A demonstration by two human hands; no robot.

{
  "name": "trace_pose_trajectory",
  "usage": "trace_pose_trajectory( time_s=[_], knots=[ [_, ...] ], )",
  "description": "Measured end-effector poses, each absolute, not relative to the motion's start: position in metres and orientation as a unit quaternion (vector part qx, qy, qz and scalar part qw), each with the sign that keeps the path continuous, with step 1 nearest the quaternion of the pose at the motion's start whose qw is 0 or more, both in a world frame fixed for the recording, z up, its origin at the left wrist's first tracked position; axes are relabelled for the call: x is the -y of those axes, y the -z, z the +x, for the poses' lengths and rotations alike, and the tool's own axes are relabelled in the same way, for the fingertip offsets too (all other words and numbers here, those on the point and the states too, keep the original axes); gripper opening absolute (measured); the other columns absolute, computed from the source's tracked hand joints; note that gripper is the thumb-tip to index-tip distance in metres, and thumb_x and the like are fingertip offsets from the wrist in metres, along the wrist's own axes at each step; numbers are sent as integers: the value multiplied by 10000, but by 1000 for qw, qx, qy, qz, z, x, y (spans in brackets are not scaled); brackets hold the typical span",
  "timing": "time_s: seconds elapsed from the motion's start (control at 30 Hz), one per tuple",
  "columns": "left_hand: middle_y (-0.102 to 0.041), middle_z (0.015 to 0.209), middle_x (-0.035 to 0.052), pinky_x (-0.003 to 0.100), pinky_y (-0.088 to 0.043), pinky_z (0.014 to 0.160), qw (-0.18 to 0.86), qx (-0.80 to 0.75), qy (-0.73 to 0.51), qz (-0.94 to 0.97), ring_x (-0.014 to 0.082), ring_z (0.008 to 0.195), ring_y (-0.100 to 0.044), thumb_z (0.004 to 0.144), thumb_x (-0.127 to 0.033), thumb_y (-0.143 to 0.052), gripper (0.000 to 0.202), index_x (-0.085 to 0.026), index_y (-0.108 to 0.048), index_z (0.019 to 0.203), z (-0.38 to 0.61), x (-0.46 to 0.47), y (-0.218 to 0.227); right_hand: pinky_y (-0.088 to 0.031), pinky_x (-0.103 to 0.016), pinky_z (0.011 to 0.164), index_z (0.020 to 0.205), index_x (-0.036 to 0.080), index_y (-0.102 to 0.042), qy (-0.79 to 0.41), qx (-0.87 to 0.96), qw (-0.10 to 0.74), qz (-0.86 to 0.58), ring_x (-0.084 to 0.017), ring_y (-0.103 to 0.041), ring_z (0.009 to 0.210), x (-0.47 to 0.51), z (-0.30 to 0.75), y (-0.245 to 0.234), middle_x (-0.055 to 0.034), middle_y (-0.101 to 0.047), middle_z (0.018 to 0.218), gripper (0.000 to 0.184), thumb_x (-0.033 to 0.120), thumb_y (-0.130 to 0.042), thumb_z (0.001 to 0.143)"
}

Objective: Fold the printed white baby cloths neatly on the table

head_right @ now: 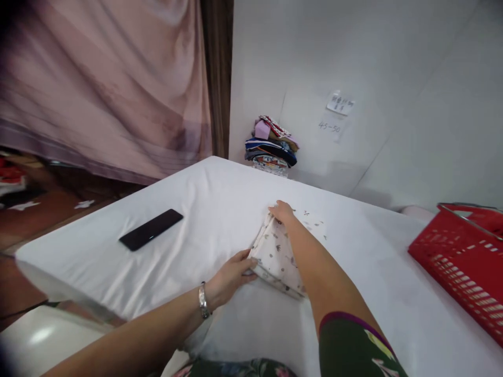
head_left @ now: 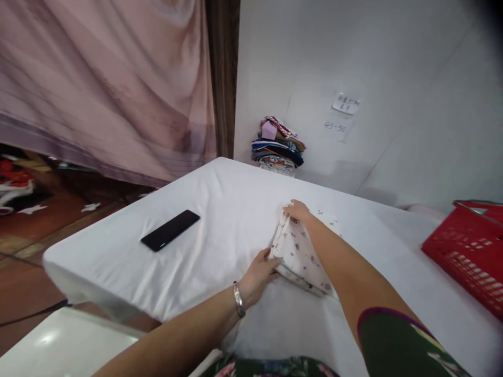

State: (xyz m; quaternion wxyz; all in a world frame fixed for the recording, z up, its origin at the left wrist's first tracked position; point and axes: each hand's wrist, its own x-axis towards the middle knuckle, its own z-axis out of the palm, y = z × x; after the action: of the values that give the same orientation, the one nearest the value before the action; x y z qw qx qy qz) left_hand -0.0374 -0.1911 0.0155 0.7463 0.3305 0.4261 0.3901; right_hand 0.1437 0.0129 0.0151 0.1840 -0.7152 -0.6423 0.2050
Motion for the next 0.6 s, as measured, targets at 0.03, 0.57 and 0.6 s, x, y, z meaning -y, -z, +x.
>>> trace_pose_trajectory(
  time_s=[0.03,0.57,0.6],
  knots=[
    [-537,1176,106,265,-461,759,749,-428,-377,338,194,1010,-531,715,-231,-565,420,-153,-488,1120,-43,190,-16,-448,-353,831,1167,132,-521,-217,636,195,-714,-271,-534,1044,-14,144,-9,-158,-569,1145,592,421,-630,662],
    [-675,775,46,238,-418,642,374,-553,-211,714,161,731,-610,763,-310,-454,253,-178,-667,802,-34,41,5,-471,-310,635,863,181,-662,-251,632,312,-664,-192,-604,704,103,192,-9,-47,-664,747,286,385,-530,713],
    [-678,779,57,239,-419,649,372,-561,-215,708,166,742,-613,765,-299,-451,255,-168,-667,793,-27,32,6,-471,-310,627,863,178,-660,-244,627,314,-670,-193,-605,693,97,192,-12,-49,-665,741,286,380,-526,711]
  ],
)
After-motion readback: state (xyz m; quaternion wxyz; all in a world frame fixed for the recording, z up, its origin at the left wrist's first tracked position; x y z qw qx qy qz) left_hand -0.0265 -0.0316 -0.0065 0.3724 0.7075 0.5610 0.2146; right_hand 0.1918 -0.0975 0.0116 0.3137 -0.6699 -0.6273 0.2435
